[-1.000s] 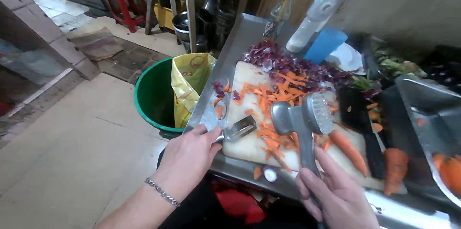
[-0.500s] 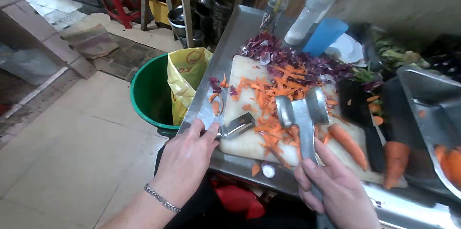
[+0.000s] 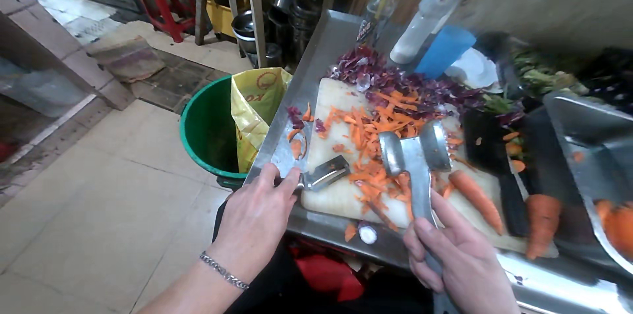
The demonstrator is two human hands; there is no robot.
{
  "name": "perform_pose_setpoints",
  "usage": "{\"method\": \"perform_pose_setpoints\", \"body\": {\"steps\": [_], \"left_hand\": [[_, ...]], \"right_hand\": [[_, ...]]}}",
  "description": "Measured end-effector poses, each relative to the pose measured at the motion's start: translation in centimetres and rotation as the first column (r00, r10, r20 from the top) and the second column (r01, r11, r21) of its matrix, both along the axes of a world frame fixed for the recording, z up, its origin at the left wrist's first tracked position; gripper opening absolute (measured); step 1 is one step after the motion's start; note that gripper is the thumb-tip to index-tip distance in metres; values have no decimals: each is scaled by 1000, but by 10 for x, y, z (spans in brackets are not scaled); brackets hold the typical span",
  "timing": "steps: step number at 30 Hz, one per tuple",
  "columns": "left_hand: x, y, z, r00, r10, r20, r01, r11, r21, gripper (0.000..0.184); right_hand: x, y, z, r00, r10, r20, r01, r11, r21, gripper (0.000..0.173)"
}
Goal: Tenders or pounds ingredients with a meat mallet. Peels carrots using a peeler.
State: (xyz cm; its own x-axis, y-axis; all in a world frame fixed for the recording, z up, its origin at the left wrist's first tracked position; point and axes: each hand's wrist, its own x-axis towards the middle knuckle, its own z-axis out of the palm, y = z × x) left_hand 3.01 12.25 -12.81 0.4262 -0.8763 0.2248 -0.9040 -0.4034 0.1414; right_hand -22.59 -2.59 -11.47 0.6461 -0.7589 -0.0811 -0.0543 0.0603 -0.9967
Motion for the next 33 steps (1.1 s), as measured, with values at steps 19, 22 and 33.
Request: {"method": "perform_pose_setpoints", "body": {"steps": [19, 22, 33], "left_hand": [[10, -2, 39, 937, 29, -348, 78, 955, 288, 29], [11, -5, 39, 944, 37, -329, 77, 942, 326, 31], [-3, -24, 44, 992, 29, -119, 35, 862, 506, 56]], "right_hand": [[-3, -2, -4, 999, -24, 22, 23, 999, 28, 53], [-3, -3, -3, 1000, -18, 18, 17, 999, 41, 53], [-4, 1, 8, 996, 36, -85, -40, 998, -42, 55]]}}
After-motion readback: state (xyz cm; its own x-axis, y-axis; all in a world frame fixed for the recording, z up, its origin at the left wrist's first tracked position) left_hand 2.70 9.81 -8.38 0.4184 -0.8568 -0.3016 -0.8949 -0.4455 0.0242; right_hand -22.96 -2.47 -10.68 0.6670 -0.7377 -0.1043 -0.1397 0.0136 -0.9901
